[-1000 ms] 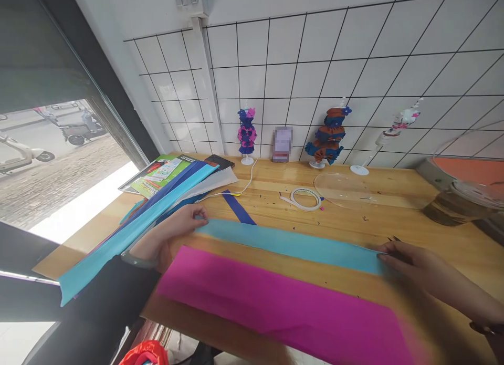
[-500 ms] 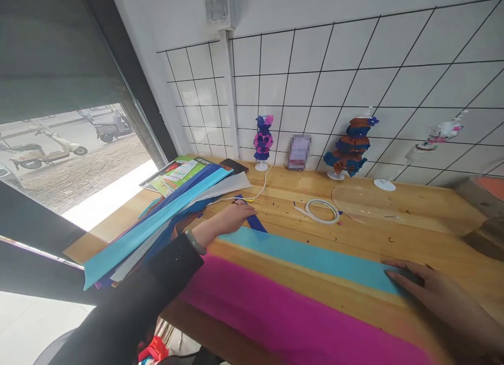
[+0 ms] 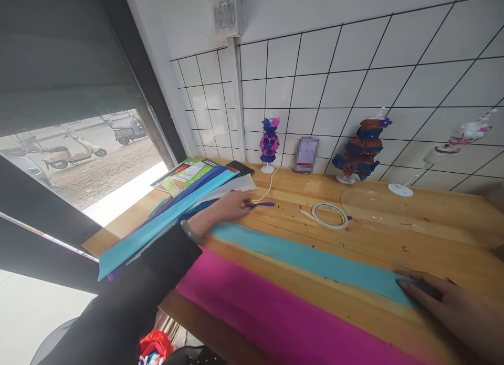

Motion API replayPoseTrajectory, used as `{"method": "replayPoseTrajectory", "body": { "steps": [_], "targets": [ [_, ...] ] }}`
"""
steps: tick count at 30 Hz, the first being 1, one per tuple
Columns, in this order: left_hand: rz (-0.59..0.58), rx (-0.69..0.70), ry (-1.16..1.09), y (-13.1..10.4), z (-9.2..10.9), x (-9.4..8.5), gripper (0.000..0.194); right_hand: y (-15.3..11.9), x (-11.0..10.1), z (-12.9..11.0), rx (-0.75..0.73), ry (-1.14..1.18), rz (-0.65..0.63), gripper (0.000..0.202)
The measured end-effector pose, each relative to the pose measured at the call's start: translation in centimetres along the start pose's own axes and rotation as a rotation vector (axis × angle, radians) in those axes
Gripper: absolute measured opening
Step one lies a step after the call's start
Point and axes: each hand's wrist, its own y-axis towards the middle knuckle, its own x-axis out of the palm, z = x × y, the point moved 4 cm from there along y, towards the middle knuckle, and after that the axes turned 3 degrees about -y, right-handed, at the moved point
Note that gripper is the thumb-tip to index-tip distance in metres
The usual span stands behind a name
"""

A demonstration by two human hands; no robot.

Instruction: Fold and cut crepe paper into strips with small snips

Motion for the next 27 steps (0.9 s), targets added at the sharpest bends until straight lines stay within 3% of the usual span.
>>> {"method": "replayPoseTrajectory", "body": {
  "steps": [5,8,11,14,17,20,22,27],
  "targets": [
    [0.160,-0.336,0.019,0.2,-6.4,-2.8,0.021,0.9,1.6,3.0,0.068,-0.048,-0.032,0.040],
    [0.148,-0.397,0.058,0.1,-9.7,-2.5,0.020,1.1,2.4,4.0,0.090,-0.045,-0.081,0.046],
    [0.148,-0.409,0.067,-0.1,-10.9,-1.5,0.026,1.1,2.6,4.1,0.100,-0.042,-0.102,0.043],
    [0.274,-0.399,0.130,-0.8,-9.6,-1.1,0.047,1.0,2.5,3.9,0.091,-0.039,-0.092,0.039],
    [0.405,-0.243,0.265,-2.0,-5.7,-0.8,0.046,0.9,2.4,3.8,0.106,-0.048,-0.076,0.037],
    [0.153,0.033,0.288,-3.3,-1.5,1.4,0.032,0.9,2.2,3.4,0.114,-0.040,-0.079,0.037],
    [0.016,0.137,0.251,-4.2,-0.2,2.8,0.032,0.8,2.0,3.0,0.116,-0.029,-0.084,0.038],
    [-0.103,0.033,0.026,-4.6,-2.2,4.3,0.036,0.6,1.5,2.4,0.141,0.012,-0.058,0.037]
  ]
}}
